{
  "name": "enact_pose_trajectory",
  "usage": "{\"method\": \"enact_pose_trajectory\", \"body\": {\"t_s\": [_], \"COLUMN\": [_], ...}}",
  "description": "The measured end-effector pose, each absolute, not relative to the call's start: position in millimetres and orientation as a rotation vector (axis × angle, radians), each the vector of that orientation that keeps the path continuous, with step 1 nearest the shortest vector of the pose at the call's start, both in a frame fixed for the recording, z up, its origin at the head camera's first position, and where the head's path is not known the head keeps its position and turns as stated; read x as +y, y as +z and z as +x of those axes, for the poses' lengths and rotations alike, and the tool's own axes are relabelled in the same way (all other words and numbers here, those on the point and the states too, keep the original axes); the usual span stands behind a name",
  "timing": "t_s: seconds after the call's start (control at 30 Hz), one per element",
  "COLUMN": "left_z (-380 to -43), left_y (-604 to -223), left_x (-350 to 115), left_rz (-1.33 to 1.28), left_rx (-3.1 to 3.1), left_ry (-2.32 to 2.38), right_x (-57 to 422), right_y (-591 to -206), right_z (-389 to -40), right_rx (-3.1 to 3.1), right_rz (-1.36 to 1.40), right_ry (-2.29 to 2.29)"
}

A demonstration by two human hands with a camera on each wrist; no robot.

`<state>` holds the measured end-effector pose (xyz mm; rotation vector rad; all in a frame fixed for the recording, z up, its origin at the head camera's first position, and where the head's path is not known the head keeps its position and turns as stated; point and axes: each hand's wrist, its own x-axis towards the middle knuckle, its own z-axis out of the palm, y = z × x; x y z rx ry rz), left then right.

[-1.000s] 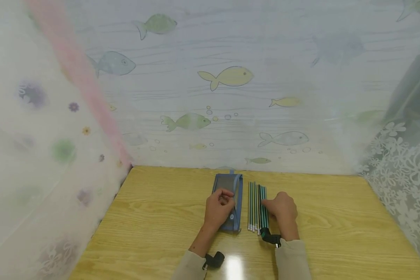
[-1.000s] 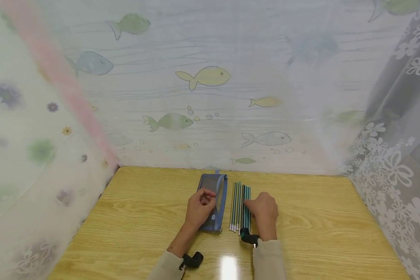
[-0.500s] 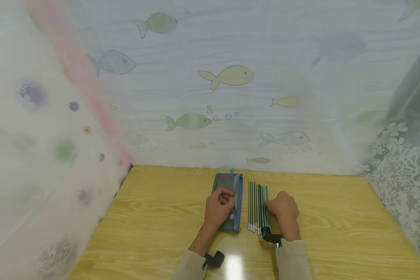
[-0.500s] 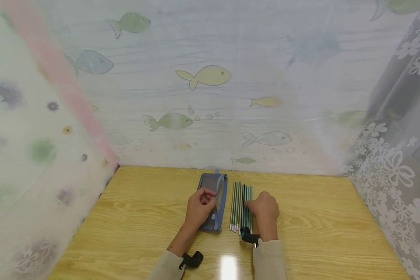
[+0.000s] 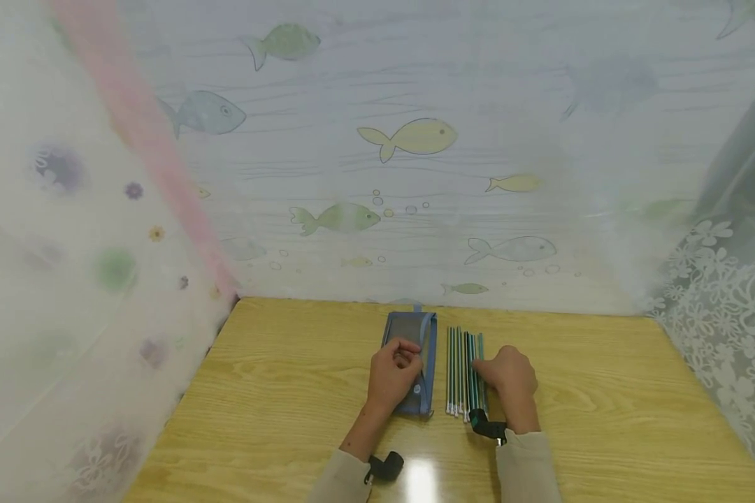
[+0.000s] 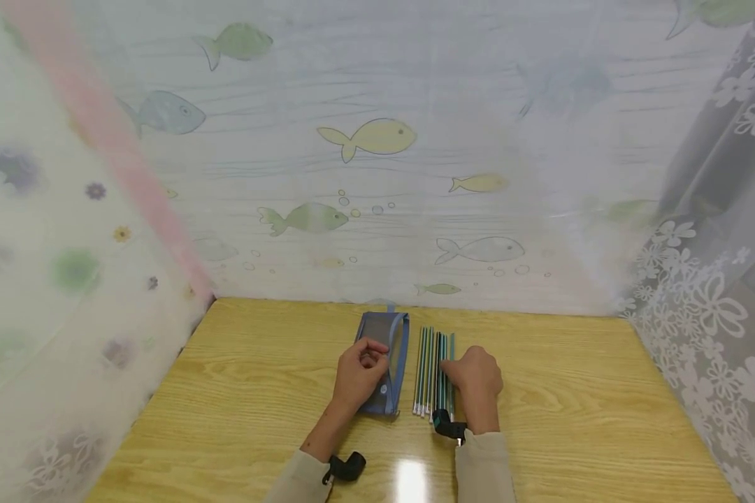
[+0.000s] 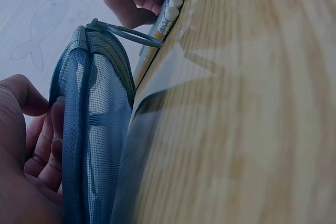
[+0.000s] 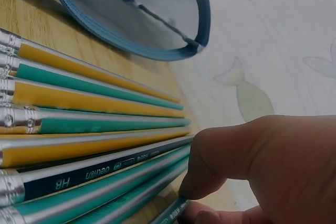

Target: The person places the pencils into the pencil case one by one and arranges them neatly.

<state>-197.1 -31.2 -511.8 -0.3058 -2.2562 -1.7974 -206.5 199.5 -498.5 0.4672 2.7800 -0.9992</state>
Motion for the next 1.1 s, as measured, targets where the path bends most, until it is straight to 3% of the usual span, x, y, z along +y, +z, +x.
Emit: {"method": "enact_pose_trajectory", "body": {"t_s": [0.57, 1.1], "left_z": [-206.2, -205.2], "left_y": [-527.2, -523.9], "left_x": [-37.8, -37.6], "left_rz": [-0.331, -0.312], "left_rx": [-2.295, -2.307], "left_ry": [-1.796, -1.798], "right_x": [199.1, 173.9], "right_y": [-477.2, -487.0], "right_z": [-202.3, -212.9], "right_rx": [2.764, 2.642], "right_rz": [0.369, 0.118], "right_ry": [-1.107, -1.456]}}
